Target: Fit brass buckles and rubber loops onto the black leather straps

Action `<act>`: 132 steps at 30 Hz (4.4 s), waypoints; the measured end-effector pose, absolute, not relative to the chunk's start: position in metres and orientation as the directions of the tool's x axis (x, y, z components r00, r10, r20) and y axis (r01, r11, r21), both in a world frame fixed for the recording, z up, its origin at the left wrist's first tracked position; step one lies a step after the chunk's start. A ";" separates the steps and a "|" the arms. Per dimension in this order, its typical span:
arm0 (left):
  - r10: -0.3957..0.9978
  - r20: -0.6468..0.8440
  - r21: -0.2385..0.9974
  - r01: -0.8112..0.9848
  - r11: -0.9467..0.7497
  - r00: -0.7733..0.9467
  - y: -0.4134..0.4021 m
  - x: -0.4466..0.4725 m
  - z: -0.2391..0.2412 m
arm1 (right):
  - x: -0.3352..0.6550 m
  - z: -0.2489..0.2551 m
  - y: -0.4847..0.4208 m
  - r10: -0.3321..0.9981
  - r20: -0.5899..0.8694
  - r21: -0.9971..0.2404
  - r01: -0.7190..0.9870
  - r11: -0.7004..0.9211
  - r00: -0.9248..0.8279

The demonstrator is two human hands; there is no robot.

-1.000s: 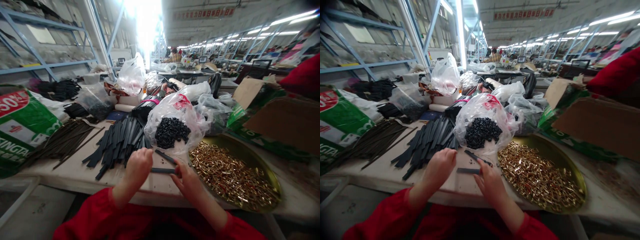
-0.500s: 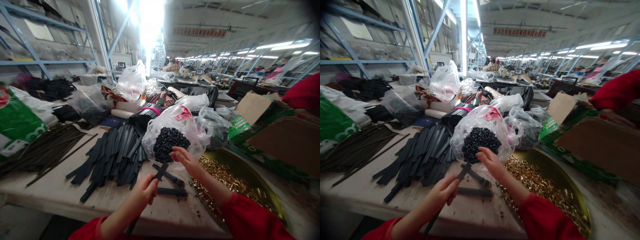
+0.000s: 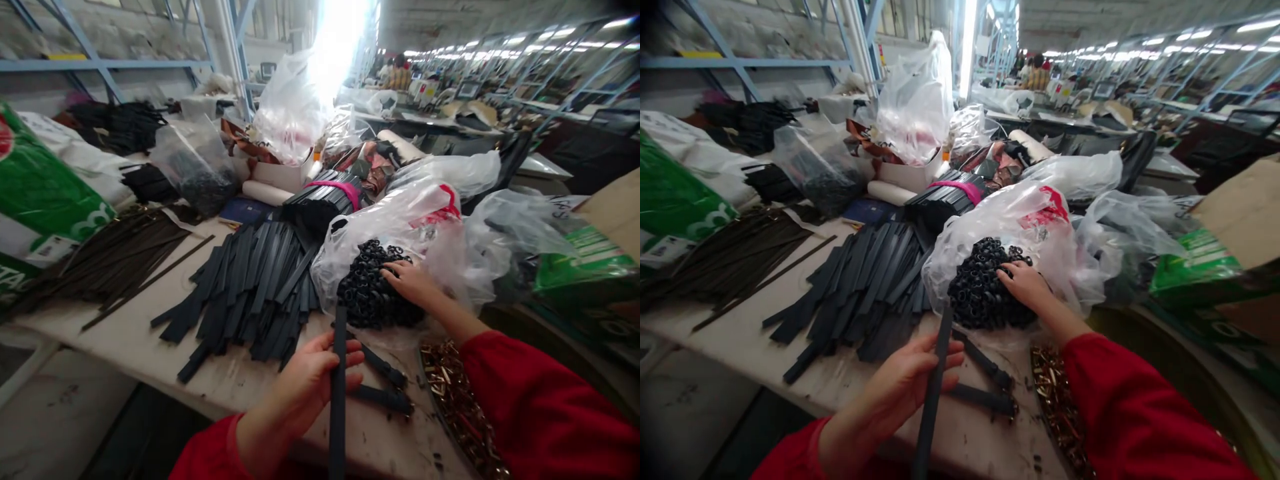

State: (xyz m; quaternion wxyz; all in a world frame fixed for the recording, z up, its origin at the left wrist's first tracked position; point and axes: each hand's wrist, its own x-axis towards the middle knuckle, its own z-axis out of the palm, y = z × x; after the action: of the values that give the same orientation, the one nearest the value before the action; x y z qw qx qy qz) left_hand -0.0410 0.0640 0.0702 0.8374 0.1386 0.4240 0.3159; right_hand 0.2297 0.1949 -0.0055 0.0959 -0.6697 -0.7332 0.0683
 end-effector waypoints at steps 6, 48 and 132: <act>0.607 -0.620 0.484 -0.367 0.794 0.497 0.049 -0.036 0.063 | 0.219 0.013 0.141 0.968 0.194 0.008 0.987 0.163 -0.161; 0.693 -0.234 0.869 0.466 -0.166 0.682 -0.016 -0.004 0.049 | 0.162 0.030 -0.063 0.949 -0.289 -0.949 -0.167 -0.267 0.129; 0.744 -0.207 0.898 0.426 -0.114 0.636 -0.030 -0.012 0.047 | 0.127 0.023 -0.076 0.905 -0.332 -0.822 -0.552 -0.140 0.264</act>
State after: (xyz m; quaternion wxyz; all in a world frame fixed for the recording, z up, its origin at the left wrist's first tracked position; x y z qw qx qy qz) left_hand -0.0122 -0.0300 0.0472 0.5320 0.7314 0.3998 0.1493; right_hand 0.1274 -0.0763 0.0230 0.6300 -0.4851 -0.1819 0.5785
